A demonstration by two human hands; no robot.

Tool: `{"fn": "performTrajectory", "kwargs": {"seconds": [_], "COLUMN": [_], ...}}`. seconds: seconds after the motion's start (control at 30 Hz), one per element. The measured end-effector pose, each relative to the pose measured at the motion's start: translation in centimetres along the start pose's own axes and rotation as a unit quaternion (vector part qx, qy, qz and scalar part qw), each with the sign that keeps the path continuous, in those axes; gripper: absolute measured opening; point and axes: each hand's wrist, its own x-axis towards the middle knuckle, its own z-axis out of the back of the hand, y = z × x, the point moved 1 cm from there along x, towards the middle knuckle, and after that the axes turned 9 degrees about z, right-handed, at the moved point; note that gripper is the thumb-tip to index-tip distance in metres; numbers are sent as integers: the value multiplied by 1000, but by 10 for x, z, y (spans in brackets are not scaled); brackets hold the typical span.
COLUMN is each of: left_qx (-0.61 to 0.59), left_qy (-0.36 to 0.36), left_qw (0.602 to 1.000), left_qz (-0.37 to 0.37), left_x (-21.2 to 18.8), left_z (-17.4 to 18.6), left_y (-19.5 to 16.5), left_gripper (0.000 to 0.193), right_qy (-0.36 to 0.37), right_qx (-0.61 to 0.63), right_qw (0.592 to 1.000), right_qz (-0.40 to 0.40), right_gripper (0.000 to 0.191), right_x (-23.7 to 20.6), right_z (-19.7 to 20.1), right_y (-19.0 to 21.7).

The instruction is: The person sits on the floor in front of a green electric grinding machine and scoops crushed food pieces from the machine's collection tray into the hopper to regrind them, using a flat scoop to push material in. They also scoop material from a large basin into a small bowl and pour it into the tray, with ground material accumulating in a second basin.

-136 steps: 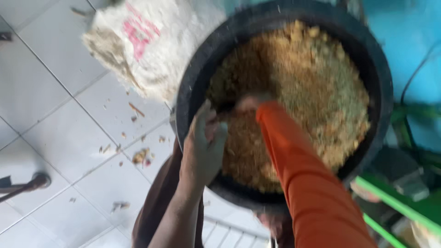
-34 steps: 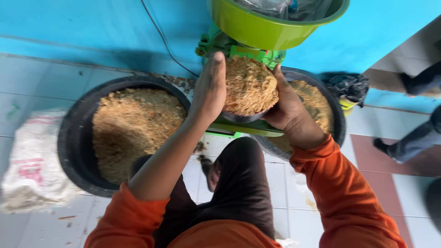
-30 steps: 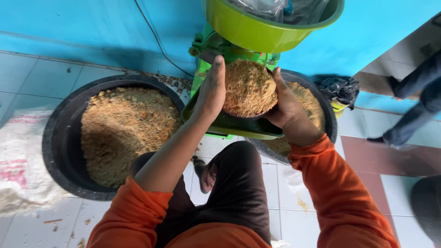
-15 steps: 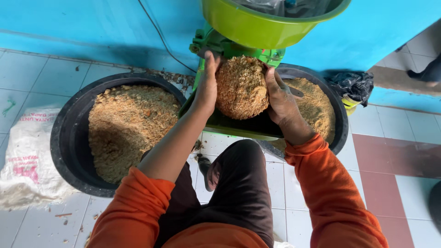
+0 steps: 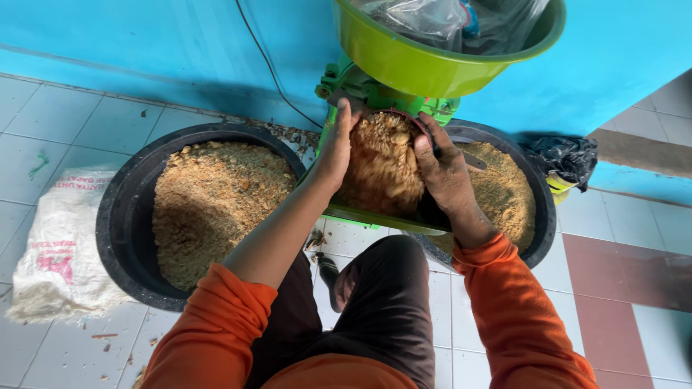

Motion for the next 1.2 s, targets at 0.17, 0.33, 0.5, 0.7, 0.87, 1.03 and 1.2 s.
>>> {"fn": "performTrajectory", "kwargs": {"seconds": [0.17, 0.33, 0.5, 0.7, 0.87, 1.03, 1.2], "left_qx": [-40, 46, -16, 153, 183, 94, 36], "left_qy": [67, 49, 17, 40, 9, -13, 26], "left_qw": [995, 996, 997, 983, 975, 992, 994], "left_qz": [66, 50, 75, 91, 128, 87, 95], "left_x": [-4, -3, 4, -5, -12, -15, -17], "left_z": [-1, 1, -9, -13, -14, -9, -6], "left_y": [-3, -2, -8, -22, -33, -32, -28], "left_gripper": [124, 128, 121, 126, 125, 124, 121], "right_qy": [-1, -40, -22, 39, 71, 70, 78], "right_qx": [43, -145, -237, -379, -427, -420, -417], "right_qw": [997, 980, 938, 862, 844, 829, 820], "right_qz": [60, 130, 254, 334, 317, 363, 384], "right_gripper": [69, 62, 62, 80, 81, 81, 83], "right_x": [-4, -14, -19, -17, -14, -15, -19], "right_z": [0, 4, 2, -3, -5, -10, -11], "right_y": [-4, -1, 10, 18, 21, 25, 28]}}
